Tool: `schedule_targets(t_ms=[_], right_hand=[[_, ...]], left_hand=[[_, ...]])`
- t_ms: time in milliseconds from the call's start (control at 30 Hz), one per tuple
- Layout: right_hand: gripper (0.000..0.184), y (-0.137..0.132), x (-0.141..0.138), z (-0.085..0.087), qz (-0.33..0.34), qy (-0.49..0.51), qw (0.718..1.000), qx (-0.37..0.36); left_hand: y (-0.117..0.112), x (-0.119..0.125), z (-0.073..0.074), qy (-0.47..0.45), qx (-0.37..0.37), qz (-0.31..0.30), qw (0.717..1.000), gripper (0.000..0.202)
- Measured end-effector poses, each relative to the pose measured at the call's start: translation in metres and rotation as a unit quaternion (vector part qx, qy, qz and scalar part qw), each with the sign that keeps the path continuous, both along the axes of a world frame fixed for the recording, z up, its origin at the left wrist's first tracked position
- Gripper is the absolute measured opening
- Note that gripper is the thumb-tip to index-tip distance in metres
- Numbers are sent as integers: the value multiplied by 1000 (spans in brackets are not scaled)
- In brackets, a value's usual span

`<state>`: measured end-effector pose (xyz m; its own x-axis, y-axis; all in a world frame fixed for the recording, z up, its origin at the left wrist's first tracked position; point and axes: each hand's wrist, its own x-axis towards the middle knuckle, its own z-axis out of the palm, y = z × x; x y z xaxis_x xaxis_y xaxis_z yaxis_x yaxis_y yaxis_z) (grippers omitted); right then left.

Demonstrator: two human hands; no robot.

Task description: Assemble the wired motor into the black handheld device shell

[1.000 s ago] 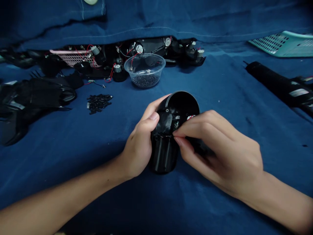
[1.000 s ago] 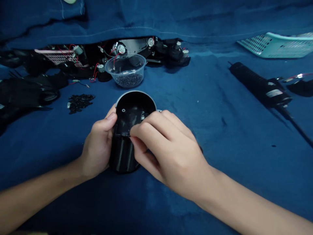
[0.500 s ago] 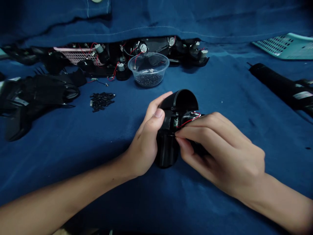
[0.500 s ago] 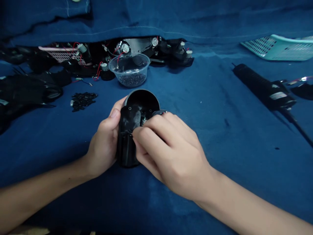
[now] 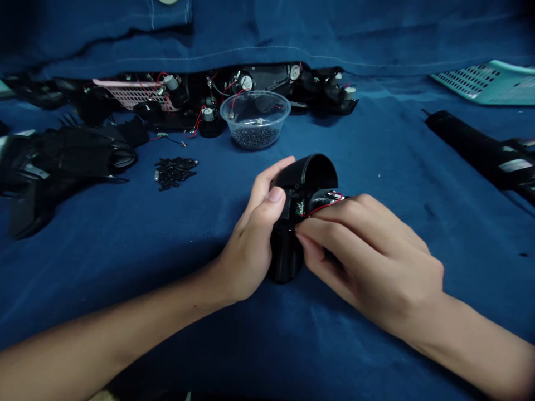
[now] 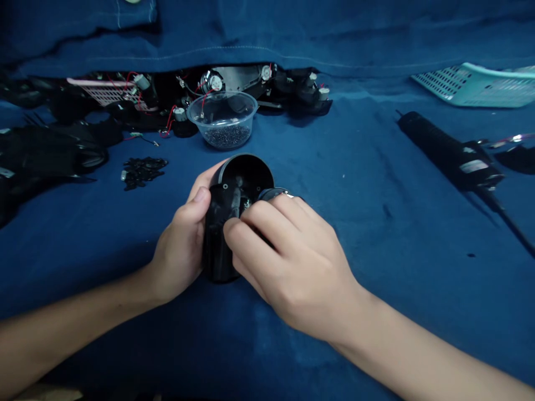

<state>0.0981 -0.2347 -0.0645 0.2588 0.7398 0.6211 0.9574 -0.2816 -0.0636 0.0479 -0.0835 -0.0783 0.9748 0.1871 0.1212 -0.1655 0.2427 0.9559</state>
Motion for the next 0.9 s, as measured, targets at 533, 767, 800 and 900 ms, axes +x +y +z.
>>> schedule_targets(t_ms=[533,767,800,900], right_hand=[[7,1,1,-1,-1,-12,1000,-13],[6,1,2,-1,0,12,1000,-3],[5,1,2,-1,1,13,1000,-1],[5,0,2,-1,-3,21,1000,5]], left_hand=[[2,0,1,13,25,-4,1000,42],[2,2,0,16,6,2,1000,36],[2,2,0,18,0,0,1000,36],[1,1,1,21,-10,-1,1000,36]])
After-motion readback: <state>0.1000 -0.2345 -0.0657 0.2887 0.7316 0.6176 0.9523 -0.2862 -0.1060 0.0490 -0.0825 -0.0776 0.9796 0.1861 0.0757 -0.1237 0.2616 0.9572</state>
